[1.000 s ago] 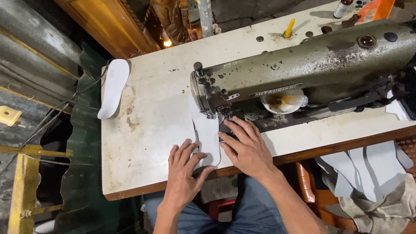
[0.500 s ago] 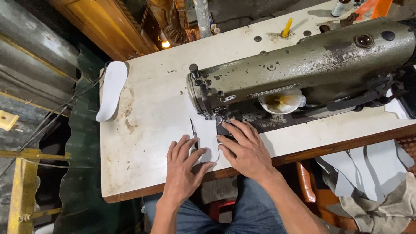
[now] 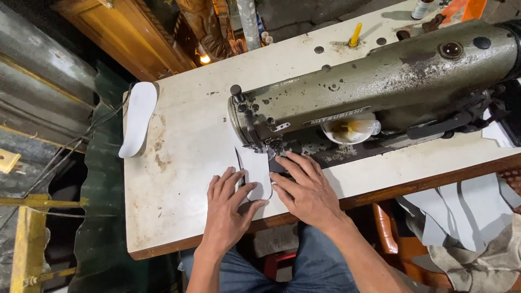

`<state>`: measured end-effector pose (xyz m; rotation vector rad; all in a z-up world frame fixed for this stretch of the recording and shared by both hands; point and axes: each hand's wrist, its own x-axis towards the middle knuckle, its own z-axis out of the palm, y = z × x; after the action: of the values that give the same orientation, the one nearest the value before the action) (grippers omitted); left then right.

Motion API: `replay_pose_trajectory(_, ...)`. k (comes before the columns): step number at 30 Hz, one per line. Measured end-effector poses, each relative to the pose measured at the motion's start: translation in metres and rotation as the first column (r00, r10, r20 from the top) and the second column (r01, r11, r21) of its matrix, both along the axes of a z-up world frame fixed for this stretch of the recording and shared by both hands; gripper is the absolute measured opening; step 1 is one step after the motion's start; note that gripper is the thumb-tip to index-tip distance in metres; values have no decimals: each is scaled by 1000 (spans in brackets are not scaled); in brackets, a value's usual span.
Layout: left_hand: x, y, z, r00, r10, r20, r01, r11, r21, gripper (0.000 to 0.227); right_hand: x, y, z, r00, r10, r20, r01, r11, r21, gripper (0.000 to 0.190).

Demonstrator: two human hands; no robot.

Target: The person uses a sewing machine to stitch white shoe insoles to black fabric strips. They guide the insoles under the needle, aligning the edges, and sew along the perimeter of each piece.

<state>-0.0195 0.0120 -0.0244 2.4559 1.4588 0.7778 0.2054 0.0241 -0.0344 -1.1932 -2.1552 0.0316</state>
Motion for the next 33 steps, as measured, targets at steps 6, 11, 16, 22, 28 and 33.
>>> replay_pose_trajectory(6,1,5,0,1000,6,-8,-6,999,37,39,1,0,-4,1000,11,-6,-11,1000,-20,25)
replay_pose_trajectory(11,1,9,-3,1000,21,-11,-21,999,36,41,1,0,-4,1000,10,13,-9,999,-38,27)
replay_pose_trajectory(16,0,16,-2,1000,9,-16,-8,999,33,43,1,0,-6,1000,11,-6,-11,999,-45,27)
replay_pose_trajectory(22,3,25,10,997,58,-43,-61,995,-78,52,0,1,-6,1000,-10,-13,10,998,-58,23)
replay_pose_trajectory(28,5,41,21,988,85,-127,-114,964,-242,73,0,1,-5,999,-27,-24,25,996,-87,24)
replay_pose_trajectory(33,1,54,28,981,51,-187,-106,950,-294,87,0,1,-4,999,-27,-25,25,996,-81,24)
